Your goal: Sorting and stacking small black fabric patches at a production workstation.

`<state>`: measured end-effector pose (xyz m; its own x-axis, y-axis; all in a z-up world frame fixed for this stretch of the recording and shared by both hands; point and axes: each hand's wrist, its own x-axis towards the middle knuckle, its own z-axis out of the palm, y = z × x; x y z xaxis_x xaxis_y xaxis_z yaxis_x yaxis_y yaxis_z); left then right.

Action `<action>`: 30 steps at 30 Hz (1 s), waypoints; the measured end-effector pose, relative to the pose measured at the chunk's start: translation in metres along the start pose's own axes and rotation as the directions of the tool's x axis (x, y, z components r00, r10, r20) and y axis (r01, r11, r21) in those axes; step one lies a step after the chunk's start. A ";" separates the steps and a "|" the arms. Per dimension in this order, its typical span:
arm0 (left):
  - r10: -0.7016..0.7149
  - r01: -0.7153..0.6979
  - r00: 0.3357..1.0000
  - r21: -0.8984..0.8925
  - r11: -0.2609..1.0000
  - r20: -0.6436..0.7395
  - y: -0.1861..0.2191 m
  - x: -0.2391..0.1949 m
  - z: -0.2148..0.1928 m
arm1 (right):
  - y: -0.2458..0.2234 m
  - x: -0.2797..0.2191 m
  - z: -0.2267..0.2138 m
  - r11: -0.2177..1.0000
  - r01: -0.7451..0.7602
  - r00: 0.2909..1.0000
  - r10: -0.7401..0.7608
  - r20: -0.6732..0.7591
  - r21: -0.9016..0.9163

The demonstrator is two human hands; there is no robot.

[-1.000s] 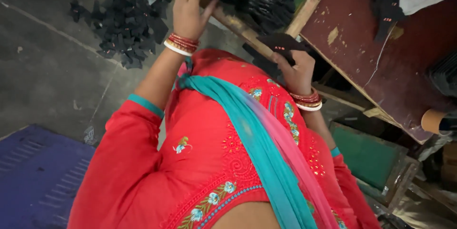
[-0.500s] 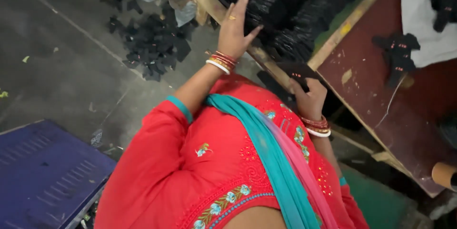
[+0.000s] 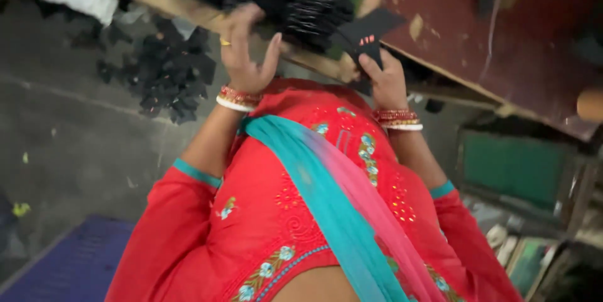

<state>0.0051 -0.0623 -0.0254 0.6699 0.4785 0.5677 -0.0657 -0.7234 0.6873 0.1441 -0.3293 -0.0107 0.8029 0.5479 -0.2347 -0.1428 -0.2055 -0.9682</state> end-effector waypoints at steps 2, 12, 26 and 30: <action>-0.024 0.043 0.988 -0.124 0.991 0.152 0.019 -0.007 0.017 | 0.001 -0.001 -0.010 0.955 -0.114 0.990 0.133 -0.053 0.275; -0.343 0.773 0.632 -0.533 0.345 0.695 0.111 0.032 0.195 | -0.037 0.006 -0.063 0.641 0.359 0.861 -0.508 -0.023 -0.678; -0.692 0.721 0.468 -0.690 -0.062 0.550 0.137 0.033 0.350 | -0.021 0.094 -0.241 0.673 0.523 0.852 -0.406 0.330 -0.523; -0.739 0.631 0.473 -0.770 -0.095 0.479 0.122 0.018 0.373 | 0.018 0.127 -0.294 0.634 0.210 0.920 -0.385 -0.068 -0.744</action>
<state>0.2853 -0.3280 -0.1000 0.7197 0.5232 -0.4564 -0.1408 0.7537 0.6419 0.4135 -0.5014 -0.0323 0.8335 0.5279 0.1630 0.5089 -0.6188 -0.5983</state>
